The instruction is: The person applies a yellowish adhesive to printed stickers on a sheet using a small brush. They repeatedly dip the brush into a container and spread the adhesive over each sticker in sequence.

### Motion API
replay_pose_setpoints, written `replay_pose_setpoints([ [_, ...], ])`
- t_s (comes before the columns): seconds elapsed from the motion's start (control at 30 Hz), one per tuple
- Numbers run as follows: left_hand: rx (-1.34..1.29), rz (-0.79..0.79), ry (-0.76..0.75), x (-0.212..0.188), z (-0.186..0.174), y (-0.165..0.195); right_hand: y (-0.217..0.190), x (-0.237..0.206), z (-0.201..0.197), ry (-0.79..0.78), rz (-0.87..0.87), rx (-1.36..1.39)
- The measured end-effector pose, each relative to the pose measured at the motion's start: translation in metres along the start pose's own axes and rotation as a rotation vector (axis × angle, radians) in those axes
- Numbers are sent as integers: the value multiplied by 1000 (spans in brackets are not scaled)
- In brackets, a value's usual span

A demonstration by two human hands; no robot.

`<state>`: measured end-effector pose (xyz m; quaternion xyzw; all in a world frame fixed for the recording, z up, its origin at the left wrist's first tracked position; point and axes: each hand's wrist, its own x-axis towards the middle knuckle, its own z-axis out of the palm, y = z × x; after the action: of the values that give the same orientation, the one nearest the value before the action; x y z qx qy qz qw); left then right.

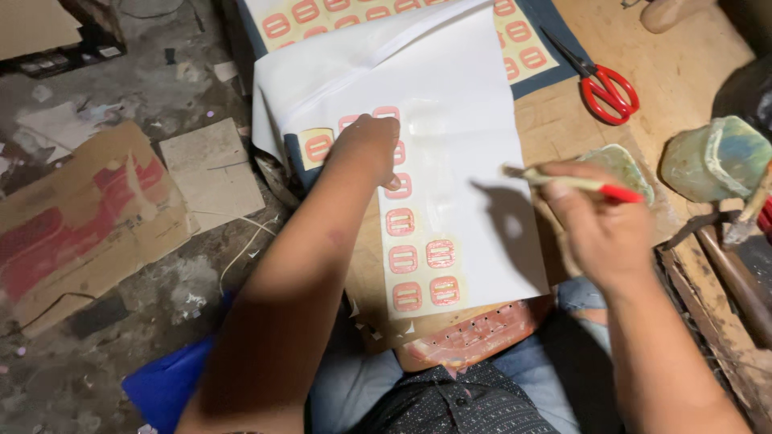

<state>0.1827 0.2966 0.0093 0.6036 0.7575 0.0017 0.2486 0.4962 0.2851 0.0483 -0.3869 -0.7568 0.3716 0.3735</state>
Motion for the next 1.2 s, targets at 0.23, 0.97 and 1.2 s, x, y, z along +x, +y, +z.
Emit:
replay_pose_setpoints([
  [0.23, -117, -20, 31, 3, 7, -4, 23, 8, -83, 254, 75, -394],
  [0.97, -31, -72, 0, 2, 2, 0, 71, 6, -85, 19, 167, -421],
  [1.2, -60, -10, 44, 9, 8, -8, 42, -3, -74, 400, 102, 190],
])
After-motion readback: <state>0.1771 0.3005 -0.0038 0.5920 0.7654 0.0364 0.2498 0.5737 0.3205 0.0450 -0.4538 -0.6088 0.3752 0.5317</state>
